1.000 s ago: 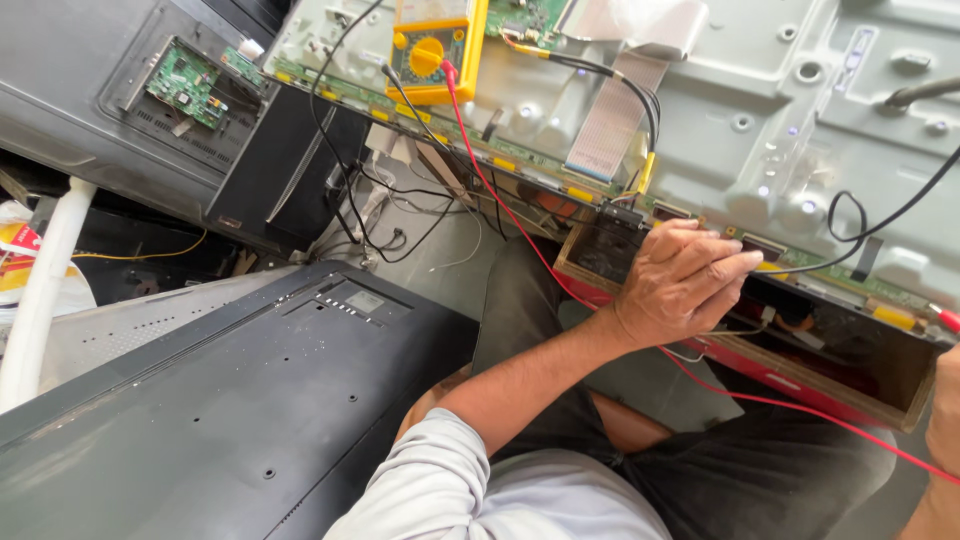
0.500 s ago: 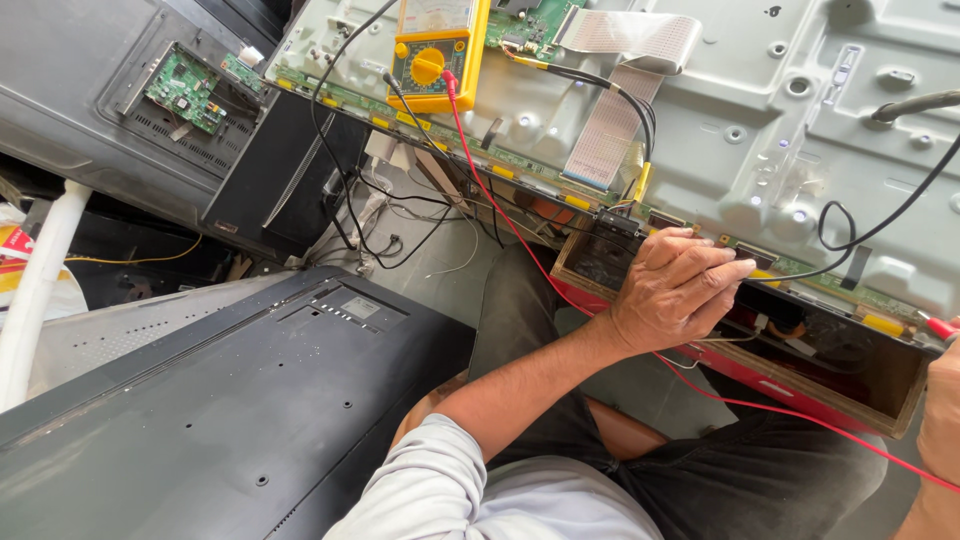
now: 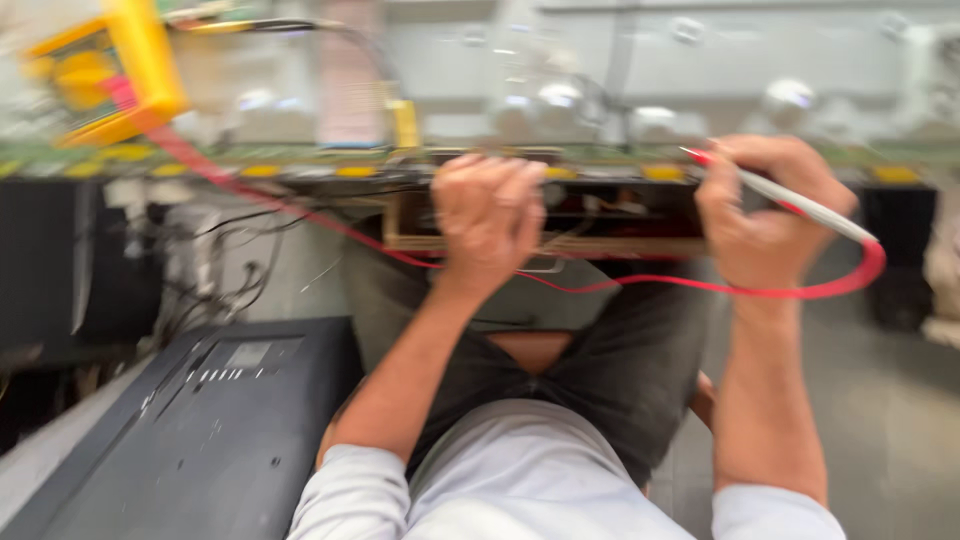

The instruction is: The person sits at a repair bench with a disassembled TV chassis and uses multimeter probes to test points on the circuit board, repositioning the probes across several components. They then handle a flat ribbon cable and lift the TV panel aside.

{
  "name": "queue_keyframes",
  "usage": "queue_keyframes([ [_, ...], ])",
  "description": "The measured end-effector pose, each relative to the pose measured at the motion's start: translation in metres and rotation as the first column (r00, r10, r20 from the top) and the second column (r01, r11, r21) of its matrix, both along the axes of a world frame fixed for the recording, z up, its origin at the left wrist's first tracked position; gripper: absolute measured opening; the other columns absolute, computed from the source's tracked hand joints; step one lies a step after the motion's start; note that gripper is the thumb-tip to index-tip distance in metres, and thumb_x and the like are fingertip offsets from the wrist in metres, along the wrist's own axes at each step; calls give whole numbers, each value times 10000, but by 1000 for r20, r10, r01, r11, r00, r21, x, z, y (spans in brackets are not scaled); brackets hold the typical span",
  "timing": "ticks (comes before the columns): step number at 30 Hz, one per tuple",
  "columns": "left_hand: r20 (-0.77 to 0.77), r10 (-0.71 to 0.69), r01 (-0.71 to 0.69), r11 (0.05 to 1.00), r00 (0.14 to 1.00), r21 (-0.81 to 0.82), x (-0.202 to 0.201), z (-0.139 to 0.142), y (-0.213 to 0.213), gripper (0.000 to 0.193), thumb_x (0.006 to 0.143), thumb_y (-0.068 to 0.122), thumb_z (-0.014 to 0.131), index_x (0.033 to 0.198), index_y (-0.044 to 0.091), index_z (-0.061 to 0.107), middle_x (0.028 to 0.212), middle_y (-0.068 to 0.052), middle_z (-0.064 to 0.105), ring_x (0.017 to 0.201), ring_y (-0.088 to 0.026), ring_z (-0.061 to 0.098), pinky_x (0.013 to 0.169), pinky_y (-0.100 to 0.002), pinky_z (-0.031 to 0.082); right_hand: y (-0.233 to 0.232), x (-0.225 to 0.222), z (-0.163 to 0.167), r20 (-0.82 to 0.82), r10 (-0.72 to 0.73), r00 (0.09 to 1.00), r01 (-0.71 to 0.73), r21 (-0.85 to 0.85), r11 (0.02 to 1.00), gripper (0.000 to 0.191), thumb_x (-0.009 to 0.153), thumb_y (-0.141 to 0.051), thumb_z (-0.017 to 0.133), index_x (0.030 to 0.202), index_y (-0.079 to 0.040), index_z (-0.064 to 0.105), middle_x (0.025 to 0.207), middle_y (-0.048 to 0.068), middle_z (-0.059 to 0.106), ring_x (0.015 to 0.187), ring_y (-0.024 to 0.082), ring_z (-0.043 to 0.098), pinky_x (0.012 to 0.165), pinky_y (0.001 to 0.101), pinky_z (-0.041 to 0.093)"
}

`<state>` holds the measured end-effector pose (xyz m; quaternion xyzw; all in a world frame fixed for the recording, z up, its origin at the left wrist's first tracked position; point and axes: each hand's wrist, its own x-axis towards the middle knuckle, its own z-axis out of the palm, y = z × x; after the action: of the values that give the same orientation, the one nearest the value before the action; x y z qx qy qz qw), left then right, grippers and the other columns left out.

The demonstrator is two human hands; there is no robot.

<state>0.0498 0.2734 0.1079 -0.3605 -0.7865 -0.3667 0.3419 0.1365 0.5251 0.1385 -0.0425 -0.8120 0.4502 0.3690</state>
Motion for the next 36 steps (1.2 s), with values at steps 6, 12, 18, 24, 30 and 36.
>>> queue_keyframes([
  [6,-3,1,-1,999,1000,-39,1,-3,15,278,954,30,723,1222,82,672,1154,-85,687,1096,-279,649,1070,-513,465,3,5,3,-158,51,986,-41,70,997,84,1013,99,704,1011,41,643,1027,133,728,979,238,764,893,313,608],
  [12,-22,31,-32,997,999,-72,5,-11,36,233,996,22,725,1215,88,680,1155,-73,685,1088,-279,633,1064,-511,465,39,31,-13,-249,-140,958,189,184,965,139,965,102,670,1047,11,604,1031,151,708,1054,310,756,904,376,630],
  [18,-27,62,-63,995,998,-74,8,-19,58,225,990,15,720,1199,95,695,1154,-65,672,1097,-287,602,1062,-505,476,96,45,-36,-299,-268,916,294,44,955,103,1031,85,641,1073,24,570,1082,162,674,1032,336,756,894,392,648],
  [24,-39,70,-73,995,997,-70,8,-26,76,213,998,0,716,1194,83,696,1143,-61,668,1095,-281,596,1048,-490,484,132,52,-51,-309,-304,901,324,13,946,88,1016,71,627,1066,28,569,1067,165,669,1010,335,758,860,385,655],
  [30,-44,103,-107,991,994,-84,7,-33,86,222,982,12,697,1189,92,697,1127,-56,665,1083,-273,594,1049,-496,484,138,49,-55,-292,-305,906,326,26,945,84,1021,75,624,1063,28,568,1077,166,667,1026,329,757,875,405,692],
  [36,-54,120,-124,989,991,-84,5,-37,96,216,971,20,695,1174,92,703,1114,-56,668,1073,-270,591,1039,-495,480,142,46,-58,-288,-317,904,339,28,941,82,1009,75,625,1041,26,567,1069,161,667,1015,328,757,864,406,698],
])
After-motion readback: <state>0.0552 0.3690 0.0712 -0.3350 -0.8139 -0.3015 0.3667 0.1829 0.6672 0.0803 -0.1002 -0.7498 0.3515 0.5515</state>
